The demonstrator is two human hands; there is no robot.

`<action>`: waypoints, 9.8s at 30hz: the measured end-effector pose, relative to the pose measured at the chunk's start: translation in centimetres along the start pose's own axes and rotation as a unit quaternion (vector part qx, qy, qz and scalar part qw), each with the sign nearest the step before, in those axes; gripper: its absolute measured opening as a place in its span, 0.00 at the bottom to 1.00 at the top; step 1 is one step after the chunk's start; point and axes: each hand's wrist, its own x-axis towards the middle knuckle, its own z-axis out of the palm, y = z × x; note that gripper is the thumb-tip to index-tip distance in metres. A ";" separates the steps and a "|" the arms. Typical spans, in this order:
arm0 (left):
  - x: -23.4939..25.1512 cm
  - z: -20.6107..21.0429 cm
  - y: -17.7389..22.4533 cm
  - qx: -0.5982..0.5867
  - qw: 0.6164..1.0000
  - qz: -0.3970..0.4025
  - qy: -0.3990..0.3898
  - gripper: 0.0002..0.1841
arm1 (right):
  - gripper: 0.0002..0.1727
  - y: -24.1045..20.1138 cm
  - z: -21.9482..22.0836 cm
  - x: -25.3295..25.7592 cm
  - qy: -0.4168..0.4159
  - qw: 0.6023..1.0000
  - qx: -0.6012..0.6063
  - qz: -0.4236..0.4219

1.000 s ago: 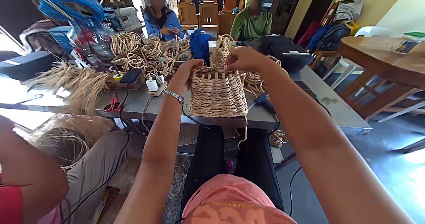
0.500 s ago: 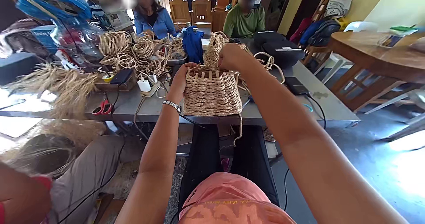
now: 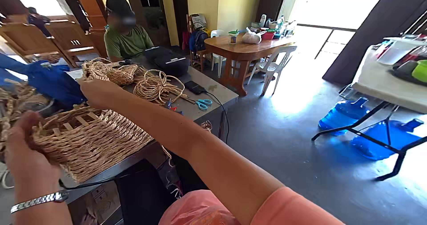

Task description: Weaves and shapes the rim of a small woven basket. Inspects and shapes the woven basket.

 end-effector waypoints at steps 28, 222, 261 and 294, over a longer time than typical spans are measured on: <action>-0.1 0.7 -2.1 0.203 0.970 0.135 -0.006 0.29 | 0.12 5.9 5.2 -2.8 0.238 0.925 0.283 -0.092; -10.9 5.1 1.3 0.083 0.969 0.192 0.130 0.37 | 0.12 3.7 14.3 -8.5 0.442 0.830 0.325 -0.104; -0.2 1.3 0.6 0.224 0.968 0.114 0.016 0.30 | 0.25 4.1 12.9 -2.4 0.382 0.878 0.273 -0.088; -0.4 1.6 1.0 0.213 0.971 0.110 0.006 0.25 | 0.24 4.7 15.0 -1.1 0.427 0.855 0.273 -0.112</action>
